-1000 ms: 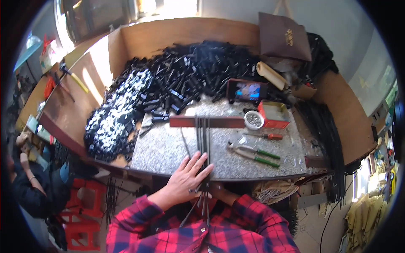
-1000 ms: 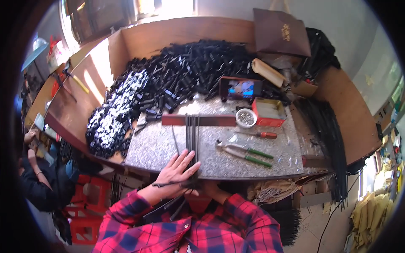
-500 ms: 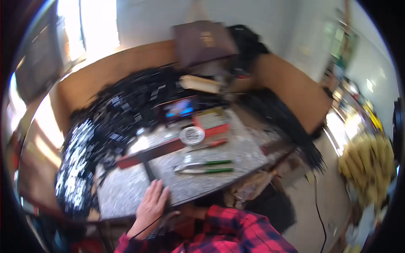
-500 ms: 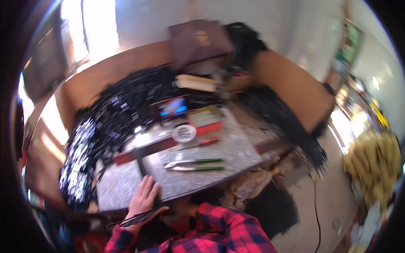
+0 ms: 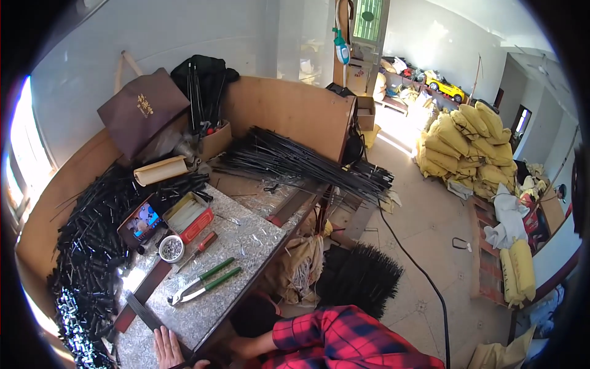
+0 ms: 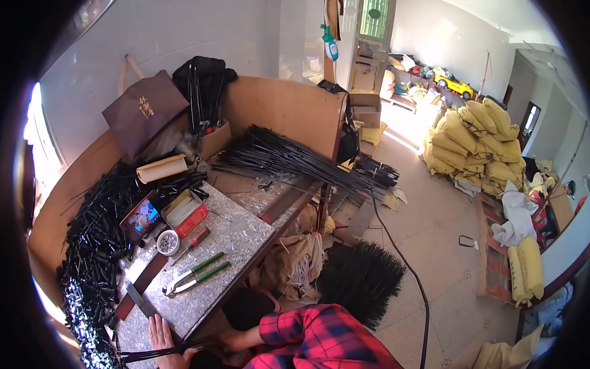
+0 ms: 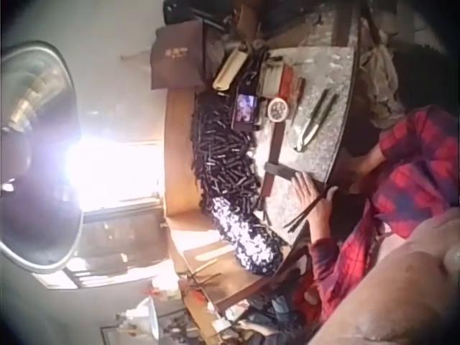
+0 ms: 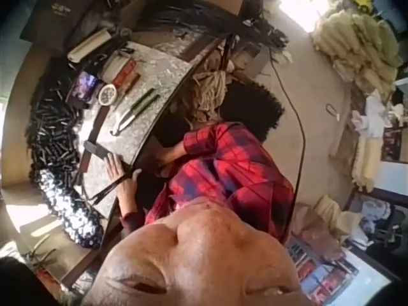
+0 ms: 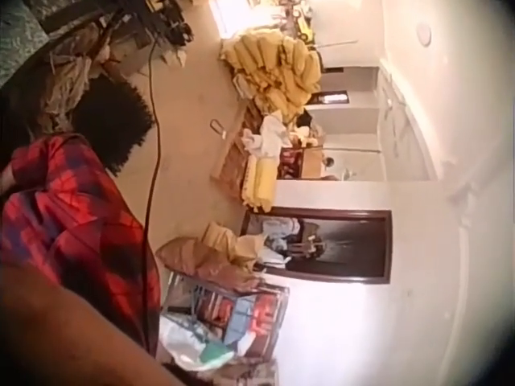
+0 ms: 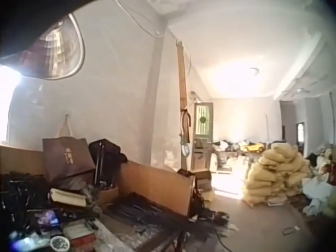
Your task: Assembling bundles of black plastic strips and securing them with metal clips using pliers.
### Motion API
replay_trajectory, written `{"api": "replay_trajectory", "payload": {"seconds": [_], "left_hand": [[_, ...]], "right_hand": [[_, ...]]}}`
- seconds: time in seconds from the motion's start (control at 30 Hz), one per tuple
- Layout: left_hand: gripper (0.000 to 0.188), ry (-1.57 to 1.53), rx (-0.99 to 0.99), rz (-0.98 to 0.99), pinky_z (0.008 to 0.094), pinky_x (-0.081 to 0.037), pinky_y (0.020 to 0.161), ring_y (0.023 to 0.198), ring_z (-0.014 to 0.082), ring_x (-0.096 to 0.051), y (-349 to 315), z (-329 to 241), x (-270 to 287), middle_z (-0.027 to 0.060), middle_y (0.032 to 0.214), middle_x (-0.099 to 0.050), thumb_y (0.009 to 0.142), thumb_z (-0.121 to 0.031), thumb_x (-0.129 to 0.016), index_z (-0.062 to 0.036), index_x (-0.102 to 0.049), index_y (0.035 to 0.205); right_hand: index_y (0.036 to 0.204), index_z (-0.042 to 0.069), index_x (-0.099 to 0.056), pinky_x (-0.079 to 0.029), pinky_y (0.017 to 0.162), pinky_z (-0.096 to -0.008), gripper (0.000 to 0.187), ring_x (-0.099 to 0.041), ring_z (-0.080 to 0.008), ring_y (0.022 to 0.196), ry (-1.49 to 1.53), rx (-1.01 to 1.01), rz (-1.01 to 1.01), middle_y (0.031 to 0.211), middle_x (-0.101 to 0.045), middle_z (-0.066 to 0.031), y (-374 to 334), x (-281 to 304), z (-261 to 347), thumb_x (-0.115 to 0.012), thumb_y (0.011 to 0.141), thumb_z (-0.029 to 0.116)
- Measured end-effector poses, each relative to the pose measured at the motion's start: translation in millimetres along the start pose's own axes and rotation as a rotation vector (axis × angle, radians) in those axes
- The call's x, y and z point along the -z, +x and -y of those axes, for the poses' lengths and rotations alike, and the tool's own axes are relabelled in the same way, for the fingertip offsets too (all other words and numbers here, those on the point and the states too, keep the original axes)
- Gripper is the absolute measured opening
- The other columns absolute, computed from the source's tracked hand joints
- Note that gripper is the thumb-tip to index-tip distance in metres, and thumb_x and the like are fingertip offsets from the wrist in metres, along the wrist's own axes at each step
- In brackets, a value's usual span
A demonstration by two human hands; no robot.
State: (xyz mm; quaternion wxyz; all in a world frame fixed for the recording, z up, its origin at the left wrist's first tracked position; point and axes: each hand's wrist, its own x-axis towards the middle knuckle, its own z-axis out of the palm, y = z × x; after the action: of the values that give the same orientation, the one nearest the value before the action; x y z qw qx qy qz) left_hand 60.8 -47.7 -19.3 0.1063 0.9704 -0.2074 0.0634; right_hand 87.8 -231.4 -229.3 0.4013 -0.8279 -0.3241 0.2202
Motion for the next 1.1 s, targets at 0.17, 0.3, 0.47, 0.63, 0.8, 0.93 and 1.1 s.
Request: {"api": "replay_trajectory", "payload": {"seconds": [0.17,0.3,0.47,0.63,0.8,0.93,1.1], "left_hand": [[0.088,0.062,0.106,-0.045,0.0559,-0.016,0.110,0.136,0.0414,-0.023,-2,14,-14,0.0231,0.144,-0.032,0.062,-0.037,-0.077,0.0007,-0.039,0.132],[0.091,0.172,0.198,-0.044,0.0565,-0.012,0.110,0.136,0.0450,-0.018,8,1,-7,0.0203,0.146,-0.029,0.061,-0.056,-0.074,-0.0063,-0.046,0.132],[0.103,0.058,0.087,0.039,0.0565,-0.016,0.109,0.137,0.0412,-0.020,14,13,5,0.0197,0.147,-0.026,0.062,-0.070,-0.062,-0.0069,-0.036,0.139],[0.093,0.112,0.093,-0.006,0.0544,-0.018,0.110,0.138,0.0372,-0.021,-6,27,-2,0.0160,0.150,-0.024,0.067,-0.052,-0.069,-0.0129,-0.031,0.143],[0.097,0.158,0.141,-0.037,0.0569,-0.022,0.107,0.138,0.0364,-0.022,-6,29,-12,0.0162,0.150,-0.023,0.065,-0.053,-0.072,-0.0161,-0.030,0.144],[0.093,0.119,0.144,-0.092,0.0575,-0.023,0.106,0.137,0.0361,-0.023,-6,32,-15,0.0168,0.149,-0.024,0.068,-0.058,-0.068,-0.0161,-0.032,0.143],[0.095,-0.036,0.111,-0.133,0.0566,-0.025,0.105,0.138,0.0328,-0.023,-10,30,-14,0.0166,0.149,-0.024,0.066,-0.048,-0.070,-0.0146,-0.029,0.144]], "right_hand": [[0.108,0.004,-0.062,-0.048,0.083,-0.0413,0.042,-0.062,-0.0325,0.095,0.266,-0.178,0.230,0.097,-0.065,-0.0189,-12,41,55,-0.063,0.076,0.032],[0.094,-0.003,-0.064,-0.048,0.079,-0.0446,0.038,-0.061,-0.0404,0.089,-0.189,0.154,0.652,0.092,-0.064,-0.0255,-20,68,35,-0.062,0.080,0.032],[0.121,-0.007,-0.048,-0.046,0.089,-0.0432,0.052,-0.056,-0.0401,0.104,-0.102,0.383,0.680,0.112,-0.058,-0.0268,-30,184,112,-0.055,0.090,0.035],[0.112,-0.004,-0.059,-0.050,0.079,-0.0307,0.030,-0.064,-0.0202,0.087,-0.105,0.309,0.266,0.097,-0.066,-0.0126,5,289,179,-0.063,0.083,0.006],[0.100,-0.008,-0.061,-0.047,0.071,-0.0273,0.026,-0.062,-0.0147,0.080,-0.428,0.157,-0.310,0.085,-0.066,-0.0113,88,355,140,-0.059,0.084,0.012],[0.094,-0.005,-0.064,-0.049,0.069,-0.0353,0.026,-0.064,-0.0325,0.077,-0.750,0.164,-0.211,0.088,-0.064,-0.0233,139,384,81,-0.064,0.075,0.013],[0.078,-0.002,-0.067,-0.050,0.062,-0.0383,0.019,-0.066,-0.0304,0.066,-0.904,0.039,-0.091,0.072,-0.062,-0.0224,153,390,38,-0.070,0.063,0.011]]}}
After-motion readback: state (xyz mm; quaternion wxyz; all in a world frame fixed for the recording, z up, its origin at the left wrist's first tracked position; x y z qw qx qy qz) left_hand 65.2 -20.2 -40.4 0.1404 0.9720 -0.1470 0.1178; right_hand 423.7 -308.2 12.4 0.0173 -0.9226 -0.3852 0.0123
